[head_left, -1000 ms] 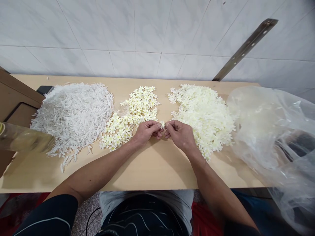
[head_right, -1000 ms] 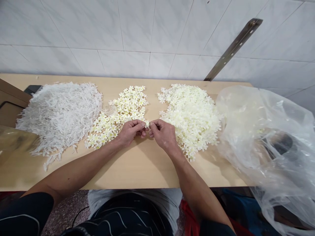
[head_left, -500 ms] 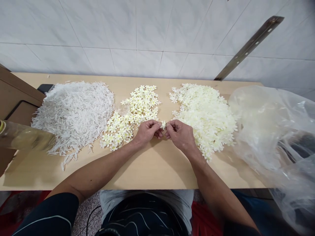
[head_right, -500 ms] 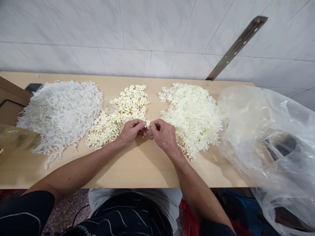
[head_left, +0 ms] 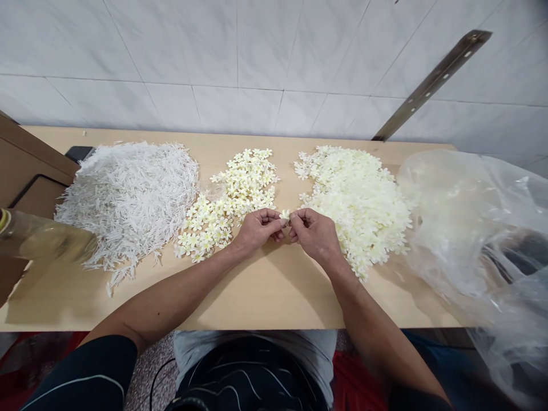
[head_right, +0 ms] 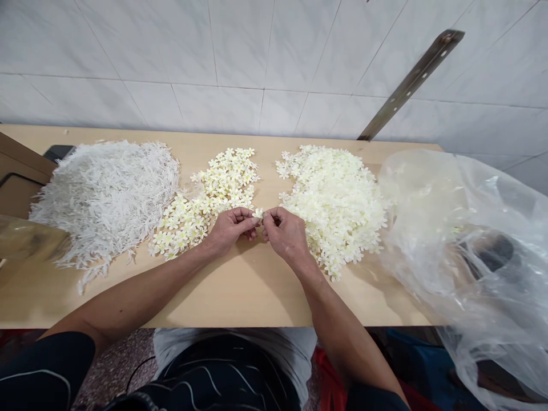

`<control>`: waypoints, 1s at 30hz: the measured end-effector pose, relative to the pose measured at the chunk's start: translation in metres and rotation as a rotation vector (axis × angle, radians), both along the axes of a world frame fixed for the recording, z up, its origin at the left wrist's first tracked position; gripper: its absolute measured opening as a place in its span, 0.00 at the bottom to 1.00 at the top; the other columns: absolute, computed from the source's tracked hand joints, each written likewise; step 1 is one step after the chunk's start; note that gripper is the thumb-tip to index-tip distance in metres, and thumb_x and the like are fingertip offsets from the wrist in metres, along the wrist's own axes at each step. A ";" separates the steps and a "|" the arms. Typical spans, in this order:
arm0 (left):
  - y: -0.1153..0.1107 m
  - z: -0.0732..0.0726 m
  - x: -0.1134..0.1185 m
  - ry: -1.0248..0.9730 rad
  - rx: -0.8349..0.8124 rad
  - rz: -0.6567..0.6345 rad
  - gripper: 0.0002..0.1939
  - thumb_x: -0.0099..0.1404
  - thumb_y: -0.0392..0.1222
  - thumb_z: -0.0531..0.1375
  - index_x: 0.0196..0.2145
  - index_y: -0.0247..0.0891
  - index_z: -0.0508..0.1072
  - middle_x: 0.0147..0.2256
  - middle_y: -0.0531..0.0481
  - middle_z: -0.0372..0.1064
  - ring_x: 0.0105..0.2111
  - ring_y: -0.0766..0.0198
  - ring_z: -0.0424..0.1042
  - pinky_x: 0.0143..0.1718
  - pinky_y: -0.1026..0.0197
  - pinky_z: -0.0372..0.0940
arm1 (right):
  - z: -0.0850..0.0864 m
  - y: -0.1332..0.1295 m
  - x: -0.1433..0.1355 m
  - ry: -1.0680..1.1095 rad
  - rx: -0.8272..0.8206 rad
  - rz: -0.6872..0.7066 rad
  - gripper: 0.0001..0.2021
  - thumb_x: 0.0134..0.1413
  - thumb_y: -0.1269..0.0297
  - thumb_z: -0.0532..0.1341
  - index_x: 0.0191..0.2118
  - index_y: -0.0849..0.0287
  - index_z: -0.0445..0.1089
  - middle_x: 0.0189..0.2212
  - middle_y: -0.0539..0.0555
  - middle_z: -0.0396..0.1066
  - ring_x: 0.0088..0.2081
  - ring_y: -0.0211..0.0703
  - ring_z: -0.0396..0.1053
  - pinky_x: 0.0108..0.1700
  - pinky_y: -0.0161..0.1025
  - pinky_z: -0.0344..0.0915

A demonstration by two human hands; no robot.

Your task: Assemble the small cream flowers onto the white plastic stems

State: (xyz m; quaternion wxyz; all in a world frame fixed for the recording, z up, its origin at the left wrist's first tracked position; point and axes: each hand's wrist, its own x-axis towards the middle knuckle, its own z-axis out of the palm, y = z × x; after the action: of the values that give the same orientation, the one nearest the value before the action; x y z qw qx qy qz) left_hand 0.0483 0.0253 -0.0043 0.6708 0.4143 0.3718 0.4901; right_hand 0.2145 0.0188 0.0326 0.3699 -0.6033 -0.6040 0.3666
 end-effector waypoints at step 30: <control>0.002 0.002 -0.003 -0.019 -0.011 -0.013 0.19 0.57 0.51 0.73 0.36 0.34 0.74 0.24 0.48 0.74 0.23 0.65 0.73 0.28 0.63 0.69 | -0.002 0.002 0.006 0.186 -0.039 0.131 0.20 0.58 0.45 0.67 0.40 0.60 0.74 0.25 0.51 0.74 0.24 0.41 0.73 0.30 0.39 0.74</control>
State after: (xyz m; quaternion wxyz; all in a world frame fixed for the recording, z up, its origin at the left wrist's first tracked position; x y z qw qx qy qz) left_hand 0.0452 0.0271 -0.0023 0.6796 0.4086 0.3654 0.4875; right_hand 0.2203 0.0209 0.0308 0.3879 -0.5330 -0.5980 0.4559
